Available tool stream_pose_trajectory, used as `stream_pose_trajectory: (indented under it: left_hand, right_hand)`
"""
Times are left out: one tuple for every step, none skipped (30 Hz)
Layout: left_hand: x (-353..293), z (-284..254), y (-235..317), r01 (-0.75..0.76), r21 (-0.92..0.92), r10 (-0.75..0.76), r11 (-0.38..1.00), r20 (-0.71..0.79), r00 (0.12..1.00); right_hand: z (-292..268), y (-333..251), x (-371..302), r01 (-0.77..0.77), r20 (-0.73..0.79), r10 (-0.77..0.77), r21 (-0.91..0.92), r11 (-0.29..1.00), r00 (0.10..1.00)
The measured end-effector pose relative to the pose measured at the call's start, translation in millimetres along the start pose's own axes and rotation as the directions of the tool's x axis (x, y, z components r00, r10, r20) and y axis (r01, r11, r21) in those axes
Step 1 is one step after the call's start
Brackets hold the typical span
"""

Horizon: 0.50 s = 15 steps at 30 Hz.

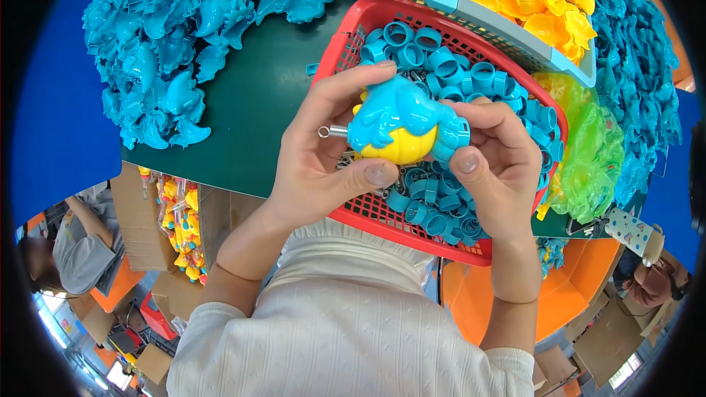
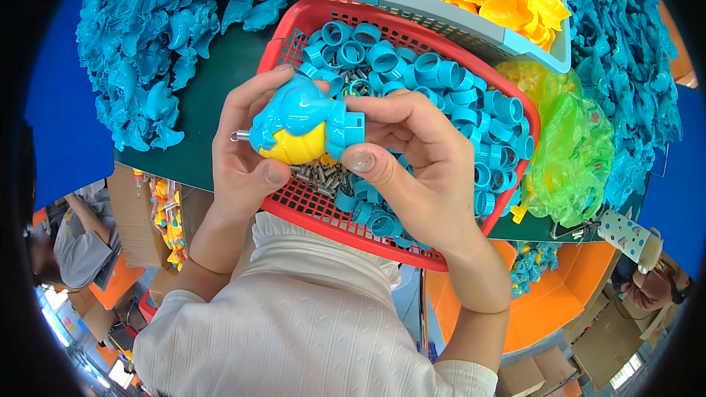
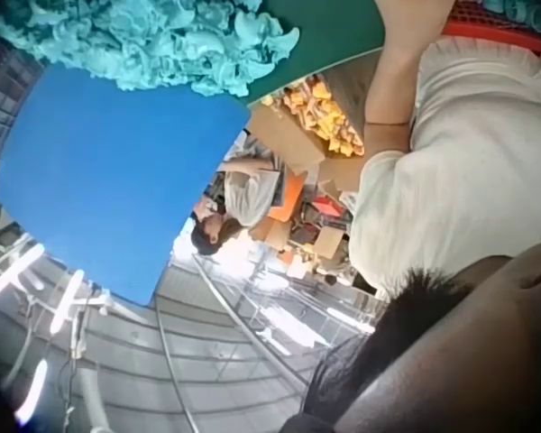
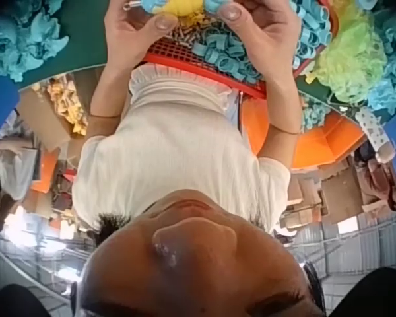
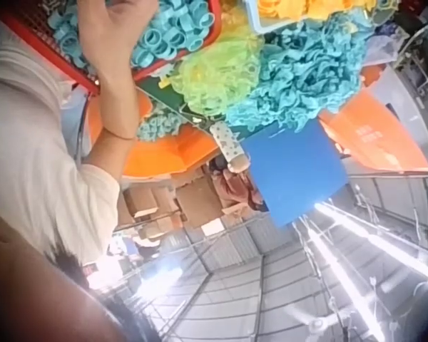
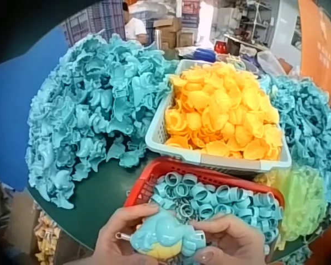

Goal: Manually assembling small plastic toy parts into completed animal-shaped toys.

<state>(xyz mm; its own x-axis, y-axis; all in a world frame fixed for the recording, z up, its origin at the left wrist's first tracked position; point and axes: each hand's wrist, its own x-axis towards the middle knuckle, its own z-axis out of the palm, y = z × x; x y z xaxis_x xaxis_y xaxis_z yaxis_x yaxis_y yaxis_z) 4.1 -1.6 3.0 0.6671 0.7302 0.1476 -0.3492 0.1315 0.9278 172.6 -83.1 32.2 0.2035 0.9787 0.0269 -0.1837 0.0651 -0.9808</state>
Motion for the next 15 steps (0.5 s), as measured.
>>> stream_pose_trajectory:
  left_hand:
    - [1, 0, 0, -0.014, 0.011, 0.014, 1.0, 0.002, 1.0]
    - [1, 1, 0, -0.028, 0.022, 0.028, 0.999, 0.004, 1.0]
    - [2, 1, 1, -0.027, 0.021, 0.027, 0.999, 0.004, 1.0]
    - [2, 2, 3, -0.048, 0.067, 0.05, 0.997, -0.026, 0.998]
    - [2, 3, 3, -0.069, 0.112, 0.075, 0.991, -0.054, 0.996]
    - [3, 3, 2, -0.068, 0.113, 0.075, 0.991, -0.055, 0.996]
    - [4, 2, 0, -0.11, 0.154, 0.12, 0.982, -0.059, 0.991]
    - [5, 2, -1, -0.15, 0.194, 0.165, 0.969, -0.061, 0.984]
    - [3, 3, 2, -0.15, 0.194, 0.164, 0.97, -0.061, 0.985]
    - [0, 3, 7, -0.027, 0.086, 0.036, 0.996, -0.098, 0.995]
    - [-2, 4, 10, 0.094, -0.026, -0.097, 0.995, -0.121, 0.988]
    - [-1, 5, 8, 0.094, -0.026, -0.097, 0.995, -0.121, 0.988]
    - [-1, 6, 5, 0.059, -0.007, -0.059, 0.998, -0.197, 0.979]
    - [0, 7, 3, 0.025, 0.016, -0.02, 1.0, -0.27, 0.963]
    - [-3, 7, 6, 0.052, 0.035, -0.042, 0.998, -0.243, 0.969]
  right_hand:
    - [-1, 0, 0, -0.001, -0.001, 0.001, 0.001, 1.0, 1.0]
    - [-2, 1, 0, -0.006, 0.007, 0.006, -0.005, 1.0, 1.0]
    - [-2, 2, 0, -0.012, 0.015, 0.012, -0.011, 1.0, 1.0]
    - [-4, 4, 0, -0.012, 0.015, 0.012, -0.01, 1.0, 1.0]
    - [-5, 7, -1, -0.001, 0.031, 0.003, -0.05, 0.999, 1.0]
    - [-6, 8, -1, 0.01, 0.047, -0.006, -0.091, 0.996, 0.999]
    - [-4, 8, 1, 0.01, 0.047, -0.006, -0.09, 0.996, 0.999]
    - [0, 7, 3, 0.111, 0.038, -0.105, -0.18, 0.977, 0.994]
    - [2, 7, 4, 0.207, 0.039, -0.204, -0.27, 0.941, 0.978]
    - [1, 6, 5, 0.206, 0.039, -0.203, -0.269, 0.941, 0.978]
    - [-1, 6, 6, 0.316, 0.169, -0.27, -0.403, 0.859, 0.948]
    - [-4, 5, 7, 0.429, 0.304, -0.31, -0.509, 0.746, 0.901]
    - [-4, 2, 5, 0.405, 0.342, -0.253, -0.51, 0.759, 0.905]
    - [-5, 3, 5, 0.405, 0.342, -0.253, -0.509, 0.76, 0.905]
    - [-5, 6, 5, 0.363, 0.31, -0.234, -0.472, 0.803, 0.922]
